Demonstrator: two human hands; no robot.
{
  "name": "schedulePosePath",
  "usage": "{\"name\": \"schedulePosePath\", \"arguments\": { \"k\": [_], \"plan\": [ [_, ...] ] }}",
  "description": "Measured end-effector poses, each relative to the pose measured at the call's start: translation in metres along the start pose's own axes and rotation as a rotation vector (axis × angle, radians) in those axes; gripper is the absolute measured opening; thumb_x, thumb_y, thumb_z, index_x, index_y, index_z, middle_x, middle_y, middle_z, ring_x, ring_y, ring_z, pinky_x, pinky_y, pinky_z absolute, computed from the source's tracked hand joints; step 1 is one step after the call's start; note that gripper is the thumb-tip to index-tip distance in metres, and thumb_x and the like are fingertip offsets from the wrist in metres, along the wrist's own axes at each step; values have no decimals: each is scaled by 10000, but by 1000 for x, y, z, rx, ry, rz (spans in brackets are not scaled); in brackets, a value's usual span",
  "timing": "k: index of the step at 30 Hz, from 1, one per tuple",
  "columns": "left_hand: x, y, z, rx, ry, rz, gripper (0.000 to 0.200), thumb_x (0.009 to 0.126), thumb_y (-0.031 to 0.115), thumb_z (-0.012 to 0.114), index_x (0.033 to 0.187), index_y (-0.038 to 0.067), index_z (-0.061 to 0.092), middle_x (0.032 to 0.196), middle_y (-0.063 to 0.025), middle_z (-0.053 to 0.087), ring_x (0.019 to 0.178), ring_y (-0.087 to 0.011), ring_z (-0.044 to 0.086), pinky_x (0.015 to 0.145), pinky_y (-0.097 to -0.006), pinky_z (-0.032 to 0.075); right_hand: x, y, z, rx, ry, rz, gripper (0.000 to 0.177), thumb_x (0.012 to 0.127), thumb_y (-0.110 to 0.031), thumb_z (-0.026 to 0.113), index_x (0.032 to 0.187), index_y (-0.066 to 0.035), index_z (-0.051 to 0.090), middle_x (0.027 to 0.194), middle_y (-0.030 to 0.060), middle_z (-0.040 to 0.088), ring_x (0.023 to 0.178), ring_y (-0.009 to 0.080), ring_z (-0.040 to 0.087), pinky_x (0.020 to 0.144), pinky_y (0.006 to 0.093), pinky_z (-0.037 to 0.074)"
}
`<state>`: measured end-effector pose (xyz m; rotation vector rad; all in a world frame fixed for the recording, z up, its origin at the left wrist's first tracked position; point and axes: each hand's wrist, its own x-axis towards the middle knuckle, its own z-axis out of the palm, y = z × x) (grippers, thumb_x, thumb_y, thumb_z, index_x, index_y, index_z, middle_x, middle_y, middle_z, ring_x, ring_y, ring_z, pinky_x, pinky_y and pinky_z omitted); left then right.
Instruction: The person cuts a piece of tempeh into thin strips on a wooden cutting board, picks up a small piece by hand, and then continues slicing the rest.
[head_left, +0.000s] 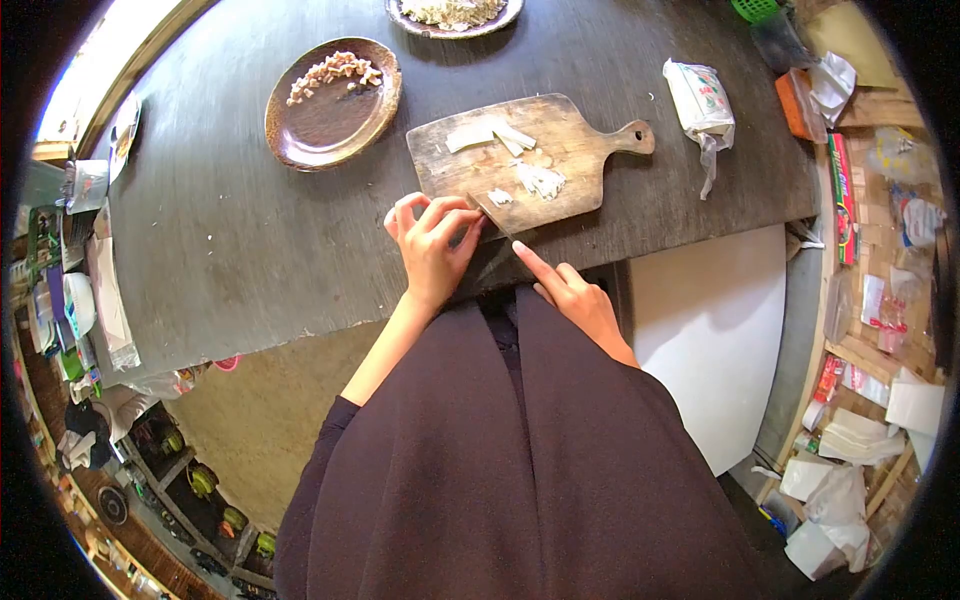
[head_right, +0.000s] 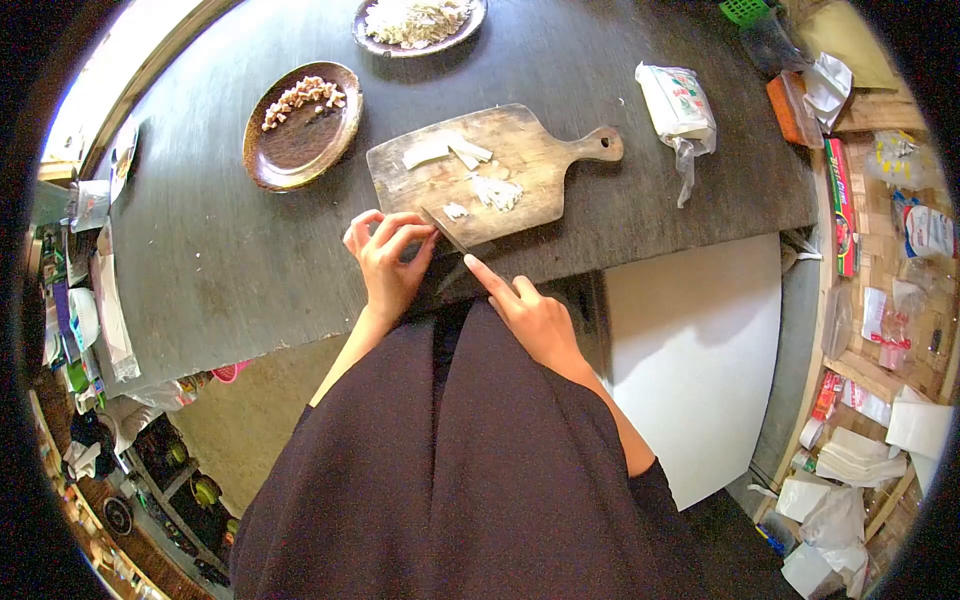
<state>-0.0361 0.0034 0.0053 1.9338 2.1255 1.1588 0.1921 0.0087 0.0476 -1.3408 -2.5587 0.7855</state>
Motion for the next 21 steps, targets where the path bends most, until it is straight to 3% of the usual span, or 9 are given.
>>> {"name": "schedulePosePath", "arguments": {
  "k": [10, 21],
  "plan": [
    [0, -1, 4, -3, 41, 4, 122, 767, 220, 841, 842, 202, 746, 969, 95, 709, 1048, -242, 539, 975, -440, 317, -12, 1, -8, 54, -16, 53, 732, 934, -145, 682, 1554, -418, 404, 818, 122, 557, 638, 355, 672, 610, 482, 588],
    [-1, -1, 2, -9, 12, -5, 152, 745, 184, 848, 861, 198, 752, 990, 93, 716, 1081, -245, 530, 1000, -432, 313, -15, -3, -8, 59, -32, 48, 704, 955, -169, 665, 1556, -422, 399, 815, 109, 549, 626, 347, 672, 590, 482, 583]
  ]
}}
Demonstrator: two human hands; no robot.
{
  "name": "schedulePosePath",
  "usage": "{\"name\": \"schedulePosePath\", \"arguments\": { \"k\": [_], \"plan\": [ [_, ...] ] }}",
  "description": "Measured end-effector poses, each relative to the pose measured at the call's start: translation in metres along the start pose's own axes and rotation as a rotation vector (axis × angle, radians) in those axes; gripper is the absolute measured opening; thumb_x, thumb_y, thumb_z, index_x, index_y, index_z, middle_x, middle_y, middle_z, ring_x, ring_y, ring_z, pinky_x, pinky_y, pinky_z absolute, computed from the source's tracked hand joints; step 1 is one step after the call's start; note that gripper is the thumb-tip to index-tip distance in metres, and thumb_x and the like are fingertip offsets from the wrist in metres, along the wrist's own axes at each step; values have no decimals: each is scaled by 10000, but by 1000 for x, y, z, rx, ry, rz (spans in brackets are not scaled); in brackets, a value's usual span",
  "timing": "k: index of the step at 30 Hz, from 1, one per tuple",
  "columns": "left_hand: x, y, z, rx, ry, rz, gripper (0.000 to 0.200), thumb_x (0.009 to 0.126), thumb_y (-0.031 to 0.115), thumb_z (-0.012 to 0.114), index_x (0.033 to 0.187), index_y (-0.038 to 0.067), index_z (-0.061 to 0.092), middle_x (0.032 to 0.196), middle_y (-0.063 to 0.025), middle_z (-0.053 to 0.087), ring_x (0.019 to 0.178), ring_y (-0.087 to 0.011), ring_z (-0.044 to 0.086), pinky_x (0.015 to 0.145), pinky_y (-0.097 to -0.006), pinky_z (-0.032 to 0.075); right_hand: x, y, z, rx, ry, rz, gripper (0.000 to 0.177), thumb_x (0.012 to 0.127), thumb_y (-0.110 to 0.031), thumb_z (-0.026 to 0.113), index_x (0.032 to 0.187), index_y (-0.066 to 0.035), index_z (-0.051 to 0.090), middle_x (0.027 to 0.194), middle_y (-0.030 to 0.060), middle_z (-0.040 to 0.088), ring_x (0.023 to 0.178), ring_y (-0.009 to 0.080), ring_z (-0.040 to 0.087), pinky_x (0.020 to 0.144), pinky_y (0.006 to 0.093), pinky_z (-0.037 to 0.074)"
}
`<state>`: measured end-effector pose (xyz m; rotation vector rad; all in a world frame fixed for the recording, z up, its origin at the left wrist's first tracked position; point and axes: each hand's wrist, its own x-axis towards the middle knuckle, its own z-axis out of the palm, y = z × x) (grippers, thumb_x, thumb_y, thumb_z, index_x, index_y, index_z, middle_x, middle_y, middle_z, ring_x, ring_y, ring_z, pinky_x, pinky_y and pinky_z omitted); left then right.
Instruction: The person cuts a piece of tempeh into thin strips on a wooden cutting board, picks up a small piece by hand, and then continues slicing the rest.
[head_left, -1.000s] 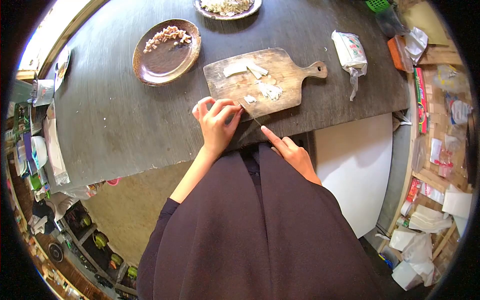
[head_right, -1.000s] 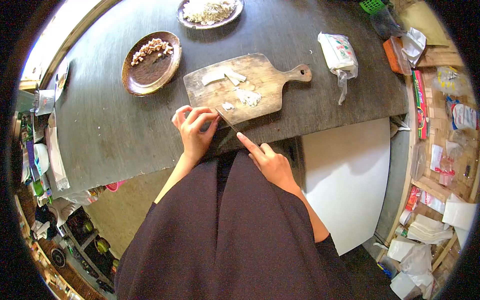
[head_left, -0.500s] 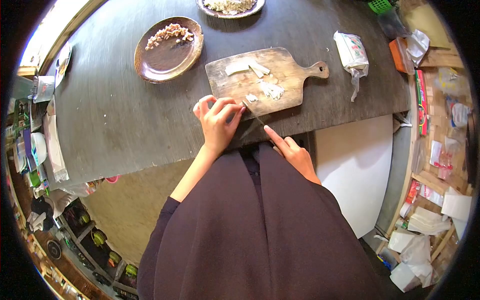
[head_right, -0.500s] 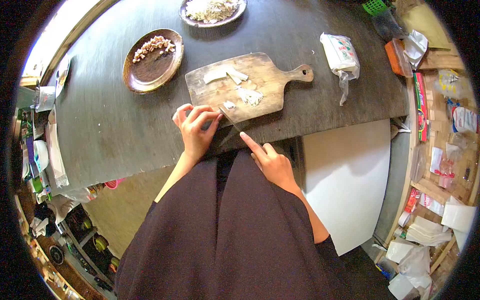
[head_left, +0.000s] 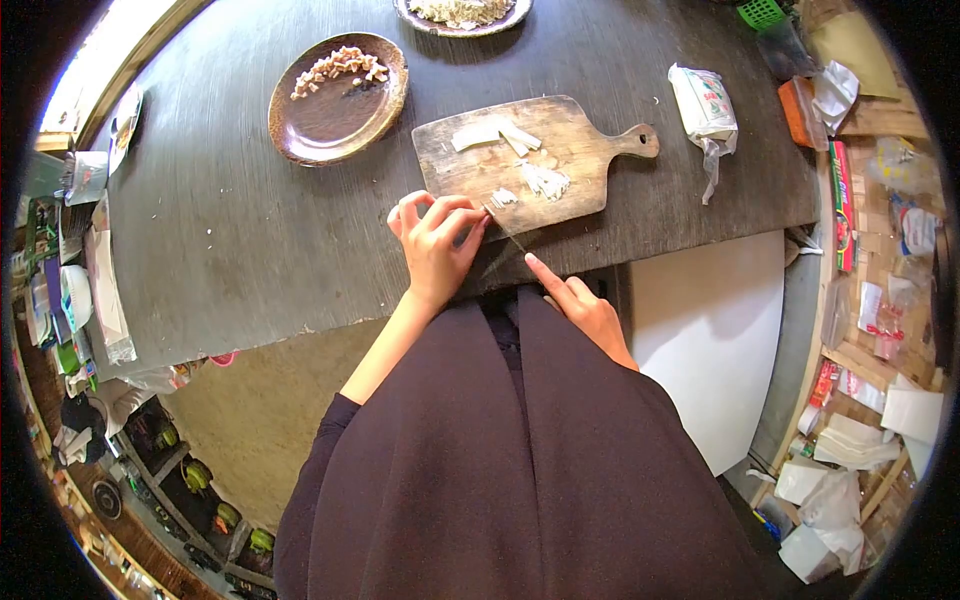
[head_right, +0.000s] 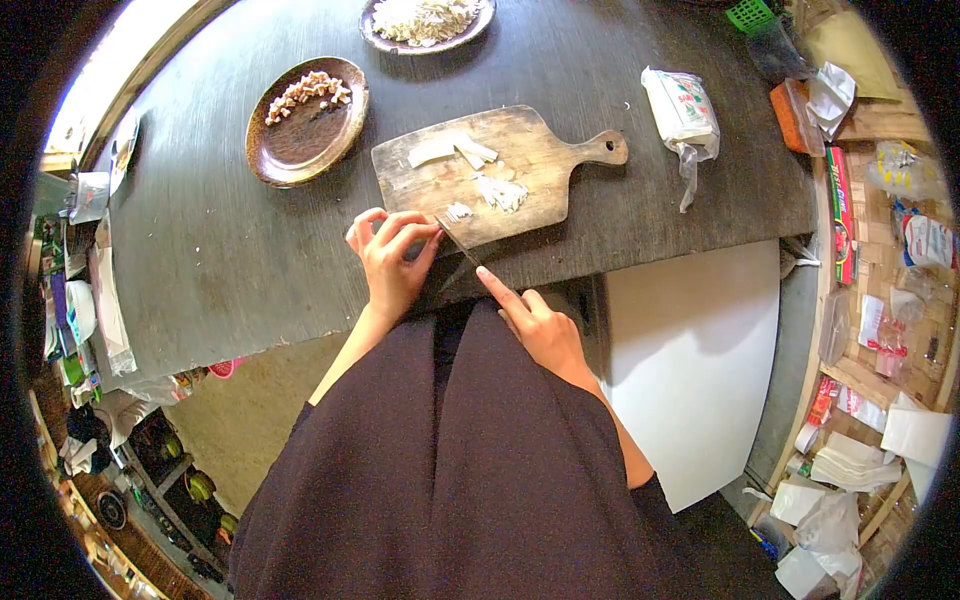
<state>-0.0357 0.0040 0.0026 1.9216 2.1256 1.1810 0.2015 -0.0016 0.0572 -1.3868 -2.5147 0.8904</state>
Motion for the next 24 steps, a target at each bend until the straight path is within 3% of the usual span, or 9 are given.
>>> {"name": "schedulePosePath", "arguments": {
  "k": [11, 24],
  "plan": [
    [0, 1, -3, -6, -15, 6, 172, 734, 154, 849, 874, 192, 756, 1010, 85, 724, 1104, -255, 527, 1006, -426, 318, 17, -1, 12, -127, 41, -46, 694, 967, -201, 653, 1564, -432, 386, 806, 102, 543, 565, 305, 662, 525, 443, 569],
    [3, 3, -3, -8, 4, 9, 139, 743, 191, 830, 855, 200, 749, 985, 85, 705, 1058, -246, 539, 988, -439, 316, 1, -4, 1, -62, 32, -4, 718, 950, -180, 674, 1557, -437, 392, 805, 106, 535, 598, 327, 670, 557, 461, 582]
  ]
}}
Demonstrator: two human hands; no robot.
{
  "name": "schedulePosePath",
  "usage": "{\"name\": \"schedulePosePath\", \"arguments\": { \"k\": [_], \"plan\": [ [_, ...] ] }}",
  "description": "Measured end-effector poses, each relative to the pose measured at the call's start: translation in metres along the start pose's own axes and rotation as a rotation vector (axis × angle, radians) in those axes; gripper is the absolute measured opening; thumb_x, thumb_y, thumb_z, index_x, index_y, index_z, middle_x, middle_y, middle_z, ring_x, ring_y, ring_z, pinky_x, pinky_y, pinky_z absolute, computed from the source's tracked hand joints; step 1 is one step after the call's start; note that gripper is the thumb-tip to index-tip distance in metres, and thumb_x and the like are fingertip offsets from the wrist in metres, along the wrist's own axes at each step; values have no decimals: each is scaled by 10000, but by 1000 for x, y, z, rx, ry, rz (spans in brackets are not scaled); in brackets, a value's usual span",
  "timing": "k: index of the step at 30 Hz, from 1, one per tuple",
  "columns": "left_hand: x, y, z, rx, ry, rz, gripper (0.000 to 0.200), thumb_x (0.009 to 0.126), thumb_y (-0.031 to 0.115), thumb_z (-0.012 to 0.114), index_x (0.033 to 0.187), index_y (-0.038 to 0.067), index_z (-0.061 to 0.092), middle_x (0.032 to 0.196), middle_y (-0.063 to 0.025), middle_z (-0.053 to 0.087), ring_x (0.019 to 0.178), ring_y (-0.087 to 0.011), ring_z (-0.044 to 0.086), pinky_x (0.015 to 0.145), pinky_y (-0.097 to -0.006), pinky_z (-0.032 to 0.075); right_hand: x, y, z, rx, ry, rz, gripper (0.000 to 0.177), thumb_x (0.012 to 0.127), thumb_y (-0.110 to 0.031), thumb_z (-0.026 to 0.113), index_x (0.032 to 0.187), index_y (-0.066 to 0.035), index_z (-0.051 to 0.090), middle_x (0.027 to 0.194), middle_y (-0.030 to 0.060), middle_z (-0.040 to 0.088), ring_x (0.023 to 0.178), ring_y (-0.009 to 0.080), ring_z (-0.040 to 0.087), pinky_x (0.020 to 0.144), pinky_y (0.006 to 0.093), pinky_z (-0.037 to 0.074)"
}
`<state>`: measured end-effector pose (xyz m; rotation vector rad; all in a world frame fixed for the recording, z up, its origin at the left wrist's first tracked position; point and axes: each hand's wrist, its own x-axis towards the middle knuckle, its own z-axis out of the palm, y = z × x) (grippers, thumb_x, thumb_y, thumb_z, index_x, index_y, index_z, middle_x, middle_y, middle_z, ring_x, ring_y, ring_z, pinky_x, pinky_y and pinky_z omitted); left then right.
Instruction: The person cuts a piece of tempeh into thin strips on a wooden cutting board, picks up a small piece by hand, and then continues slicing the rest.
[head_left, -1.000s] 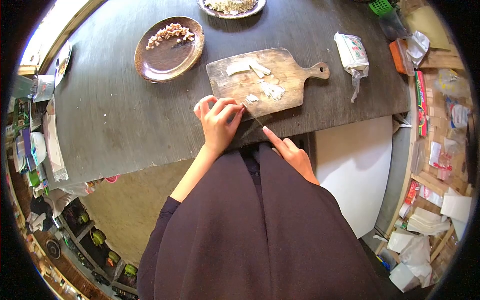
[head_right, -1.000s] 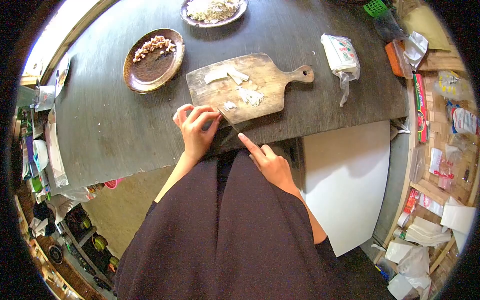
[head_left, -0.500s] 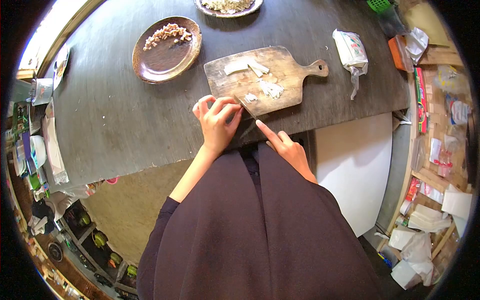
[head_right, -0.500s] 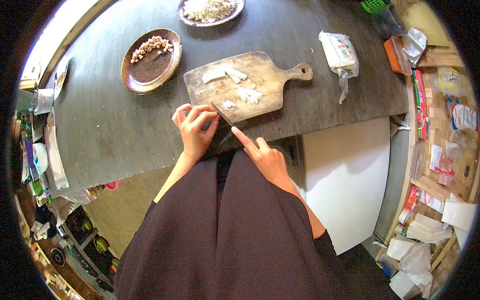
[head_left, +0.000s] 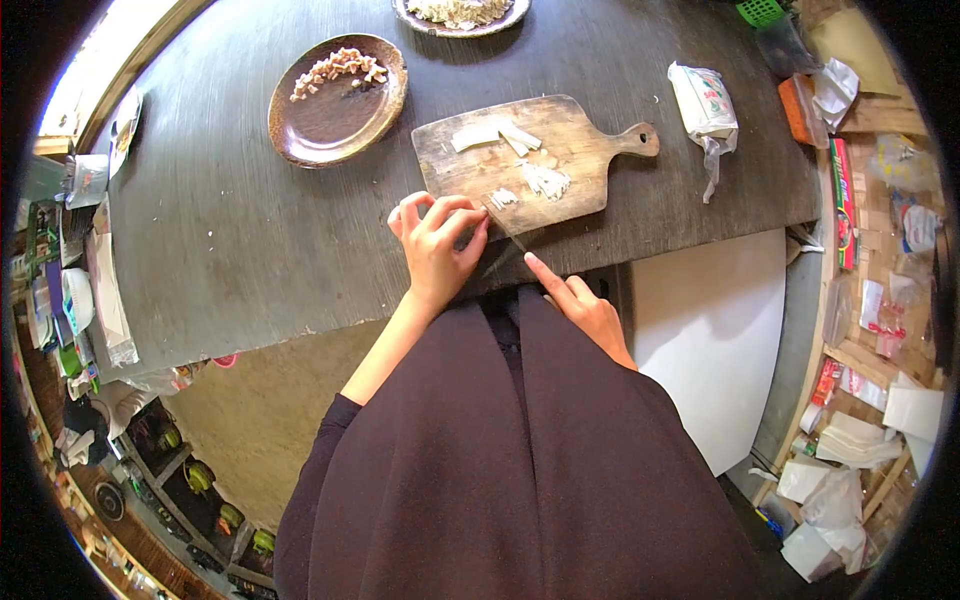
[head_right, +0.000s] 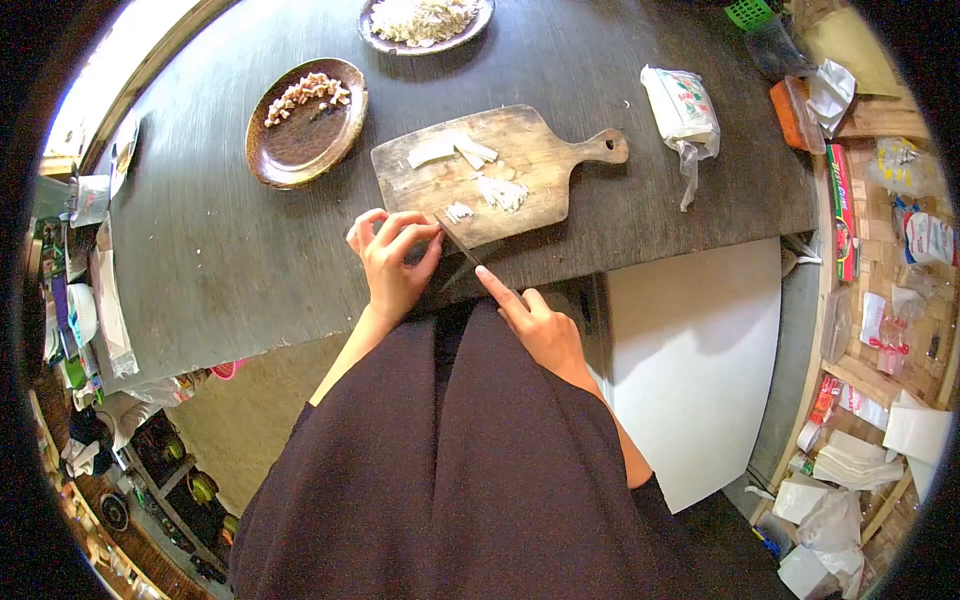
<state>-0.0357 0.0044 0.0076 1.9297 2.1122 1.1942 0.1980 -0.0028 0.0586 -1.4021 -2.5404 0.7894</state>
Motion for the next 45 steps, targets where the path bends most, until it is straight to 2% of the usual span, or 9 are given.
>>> {"name": "schedulePosePath", "arguments": {
  "k": [5, 7, 14, 18, 29, 32, 45],
  "plan": [
    [-1, -1, 1, 2, 0, 4, 149, 732, 183, 830, 856, 203, 749, 986, 86, 705, 1066, -247, 539, 996, -445, 316, -2, 0, 0, -13, -20, 6, 675, 979, -191, 636, 1558, -438, 392, 802, 103, 528, 600, 331, 670, 550, 467, 576],
    [-2, -1, 0, 1, -28, -7, 187, 732, 155, 835, 896, 196, 754, 1008, 77, 720, 1116, -262, 526, 1020, -429, 314, -1, 0, 0, -18, -20, 3, 677, 978, -191, 637, 1558, -438, 392, 802, 101, 529, 596, 329, 669, 546, 464, 575],
    [-2, -1, 1, -7, -28, -3, 179, 732, 157, 834, 887, 195, 754, 1015, 80, 720, 1116, -261, 526, 1020, -429, 314, 12, 4, 12, -45, 25, -51, 690, 962, -194, 659, 1556, -431, 401, 795, 95, 530, 572, 312, 663, 532, 446, 573],
    [-1, -2, 2, 3, 4, 3, 151, 730, 186, 831, 850, 204, 742, 992, 93, 704, 1063, -246, 541, 1001, -449, 319, 13, 4, 11, -61, 7, -36, 705, 951, -194, 673, 1555, -433, 399, 796, 95, 532, 565, 311, 660, 531, 448, 572],
    [0, -2, 1, -6, -3, -2, 153, 731, 179, 831, 848, 205, 736, 991, 96, 704, 1064, -242, 539, 997, -448, 318, 4, 6, 3, 20, -48, -8, 706, 961, -188, 661, 1559, -439, 381, 821, 105, 552, 611, 344, 672, 565, 477, 580],
    [-1, -2, 0, -1, -30, -8, 180, 728, 154, 836, 882, 190, 751, 1021, 79, 722, 1115, -262, 527, 1020, -427, 312, 6, 5, 3, 48, -50, -3, 697, 967, -190, 654, 1562, -430, 380, 835, 113, 567, 626, 351, 678, 577, 484, 581],
    [-1, 0, 0, 4, -17, -6, 168, 740, 172, 843, 882, 202, 759, 999, 85, 724, 1093, -250, 526, 1001, -418, 314, 4, 9, 5, 45, -9, 18, 724, 940, -159, 677, 1554, -425, 401, 823, 119, 562, 631, 361, 677, 585, 492, 578]
  ]
}}
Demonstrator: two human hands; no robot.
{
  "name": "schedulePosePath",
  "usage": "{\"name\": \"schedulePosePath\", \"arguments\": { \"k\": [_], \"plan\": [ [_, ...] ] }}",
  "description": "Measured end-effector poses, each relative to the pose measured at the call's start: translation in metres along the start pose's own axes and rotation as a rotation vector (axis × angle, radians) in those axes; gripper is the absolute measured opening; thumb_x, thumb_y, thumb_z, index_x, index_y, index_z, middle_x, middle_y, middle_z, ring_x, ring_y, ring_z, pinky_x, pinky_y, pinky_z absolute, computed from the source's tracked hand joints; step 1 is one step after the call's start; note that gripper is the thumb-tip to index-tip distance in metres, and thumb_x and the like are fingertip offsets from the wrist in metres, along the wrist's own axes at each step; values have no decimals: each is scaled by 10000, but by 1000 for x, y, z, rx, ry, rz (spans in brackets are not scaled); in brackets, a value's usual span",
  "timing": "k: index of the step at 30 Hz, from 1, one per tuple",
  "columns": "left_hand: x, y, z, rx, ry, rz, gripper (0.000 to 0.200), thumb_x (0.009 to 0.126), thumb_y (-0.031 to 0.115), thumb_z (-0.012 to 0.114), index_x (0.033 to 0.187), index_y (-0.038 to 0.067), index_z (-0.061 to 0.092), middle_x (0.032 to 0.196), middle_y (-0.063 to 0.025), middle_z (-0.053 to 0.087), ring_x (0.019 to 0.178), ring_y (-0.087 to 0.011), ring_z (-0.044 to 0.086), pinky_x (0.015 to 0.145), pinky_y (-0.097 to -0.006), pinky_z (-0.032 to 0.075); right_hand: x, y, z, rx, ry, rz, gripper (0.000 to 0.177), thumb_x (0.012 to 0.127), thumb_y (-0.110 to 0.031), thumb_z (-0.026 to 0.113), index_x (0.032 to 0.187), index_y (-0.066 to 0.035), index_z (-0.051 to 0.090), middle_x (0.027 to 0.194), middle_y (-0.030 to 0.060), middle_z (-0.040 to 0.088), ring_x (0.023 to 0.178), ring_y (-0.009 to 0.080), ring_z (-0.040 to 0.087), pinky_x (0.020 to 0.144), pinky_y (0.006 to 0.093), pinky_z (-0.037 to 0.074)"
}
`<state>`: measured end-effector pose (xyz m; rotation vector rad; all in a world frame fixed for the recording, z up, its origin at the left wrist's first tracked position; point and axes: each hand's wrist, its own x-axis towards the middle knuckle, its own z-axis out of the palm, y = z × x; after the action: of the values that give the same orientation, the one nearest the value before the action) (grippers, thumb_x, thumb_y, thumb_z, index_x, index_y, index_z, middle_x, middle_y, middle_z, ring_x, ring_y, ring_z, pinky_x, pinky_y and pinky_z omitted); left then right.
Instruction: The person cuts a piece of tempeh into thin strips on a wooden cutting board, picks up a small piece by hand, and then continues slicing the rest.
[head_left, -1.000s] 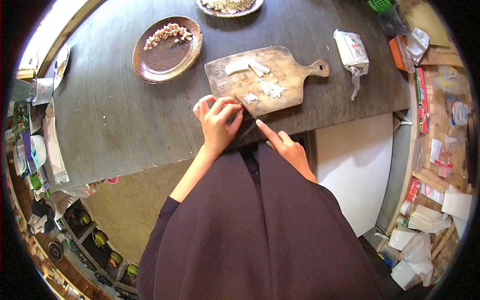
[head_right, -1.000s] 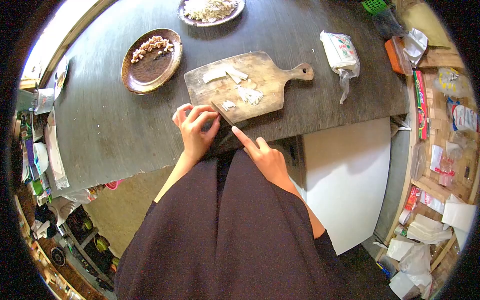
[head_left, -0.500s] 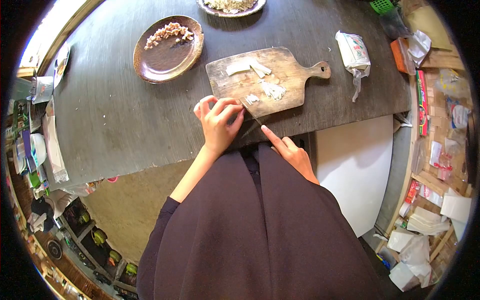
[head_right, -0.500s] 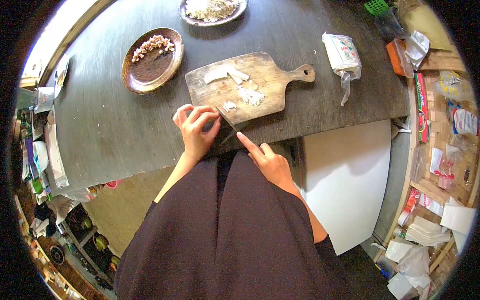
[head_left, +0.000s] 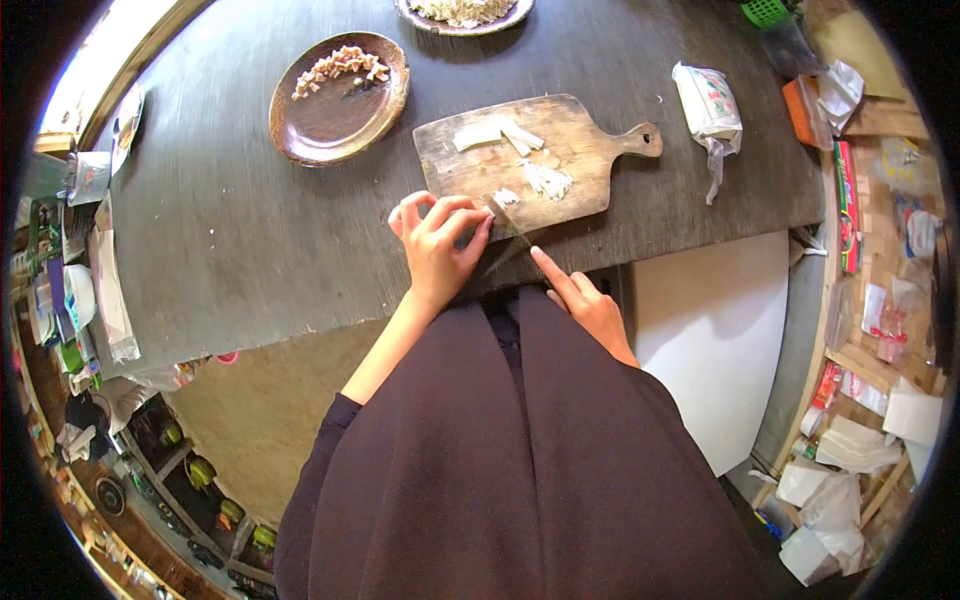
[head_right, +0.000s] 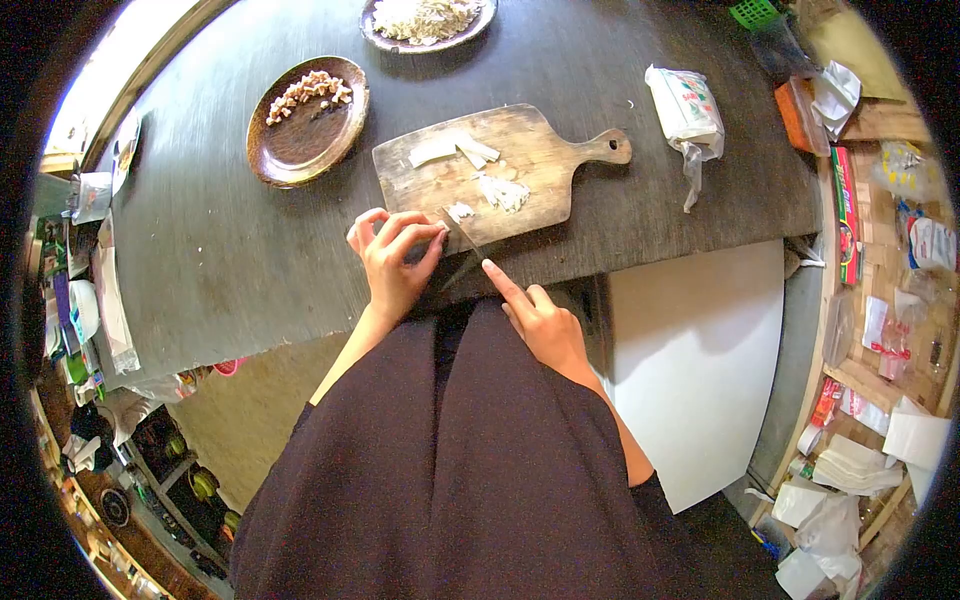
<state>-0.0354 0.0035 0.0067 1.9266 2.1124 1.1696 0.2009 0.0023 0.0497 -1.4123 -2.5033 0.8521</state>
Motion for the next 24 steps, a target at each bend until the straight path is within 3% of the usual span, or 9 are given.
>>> {"name": "schedulePosePath", "arguments": {
  "k": [12, 24],
  "plan": [
    [0, 0, 0, 0, 1, -2, 186, 722, 145, 843, 879, 193, 755, 1002, 86, 728, 1110, -253, 528, 1011, -422, 313, -3, -7, -7, 46, -47, 6, 663, 983, -192, 630, 1554, -434, 396, 805, 114, 549, 638, 364, 674, 594, 511, 574],
    [-1, -1, 1, 1, 2, -3, 181, 723, 151, 842, 877, 196, 758, 1007, 88, 731, 1109, -248, 531, 1014, -418, 313, 9, -8, 3, -54, 3, -44, 685, 971, -206, 648, 1563, -428, 383, 816, 109, 551, 605, 338, 672, 561, 465, 578]
  ]
}}
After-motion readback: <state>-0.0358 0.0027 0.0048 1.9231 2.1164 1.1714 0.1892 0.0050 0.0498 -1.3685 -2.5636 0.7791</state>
